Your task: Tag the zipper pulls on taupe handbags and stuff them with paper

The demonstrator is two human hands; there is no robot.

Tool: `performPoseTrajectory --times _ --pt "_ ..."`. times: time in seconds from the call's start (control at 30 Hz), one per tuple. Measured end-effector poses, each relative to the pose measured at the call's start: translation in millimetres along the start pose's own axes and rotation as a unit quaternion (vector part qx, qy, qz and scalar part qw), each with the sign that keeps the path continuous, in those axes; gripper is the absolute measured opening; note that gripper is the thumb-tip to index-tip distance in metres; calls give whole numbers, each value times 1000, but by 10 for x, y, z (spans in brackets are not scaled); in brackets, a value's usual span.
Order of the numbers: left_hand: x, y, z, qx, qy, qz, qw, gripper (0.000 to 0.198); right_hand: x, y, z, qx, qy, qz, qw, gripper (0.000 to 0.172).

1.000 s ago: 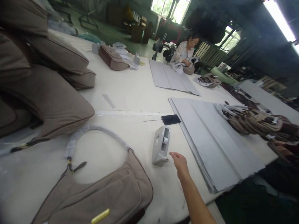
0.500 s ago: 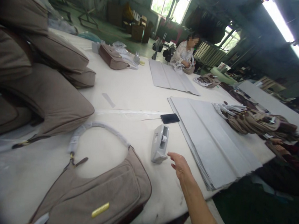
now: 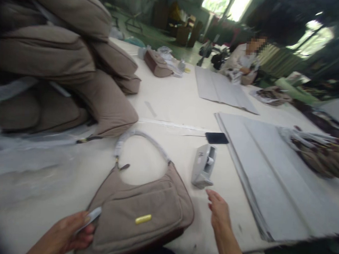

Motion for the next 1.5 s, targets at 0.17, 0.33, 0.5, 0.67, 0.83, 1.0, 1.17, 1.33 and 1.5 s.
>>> performPoseTrajectory --times 0.17,0.33,0.5,0.67,0.83,1.0,1.17,1.33,1.5 --pt "-72 83 -72 -24 -61 -23 998 40 -706 -675 -908 1 -273 75 959 38" --pt "-67 58 -88 -57 -57 -28 996 32 -1743 -742 -2004 -41 -559 -96 822 29" --pt "-67 11 -77 -67 -65 -32 995 28 -2225 -579 -2209 -12 -574 -209 792 15" --pt "-54 3 -54 -72 -73 -50 993 27 -2336 -504 -2200 23 -553 -291 781 16" --pt "-49 -7 -42 -74 -82 -60 992 27 -2403 -465 -2205 44 -517 -343 783 19" --pt "-51 -37 -36 -85 -95 -66 990 23 -2473 -426 -2209 54 -483 -404 775 22" --pt "-57 -8 -64 -91 -104 -59 989 24 -2451 -354 -2169 33 -472 -425 772 21" --pt "-51 82 -118 -77 -136 -77 985 27 -2352 -420 -2226 1 -461 -421 781 21" --pt "-25 191 -136 -16 -172 -116 978 22 -2267 -395 -2280 -1 -460 -394 796 34"
Point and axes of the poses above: each hand's wrist, its own z-axis towards the middle knuckle, its own x-axis out of the back of the hand, y = z × x, the point moved 4 cm from there along z, towards the middle knuckle
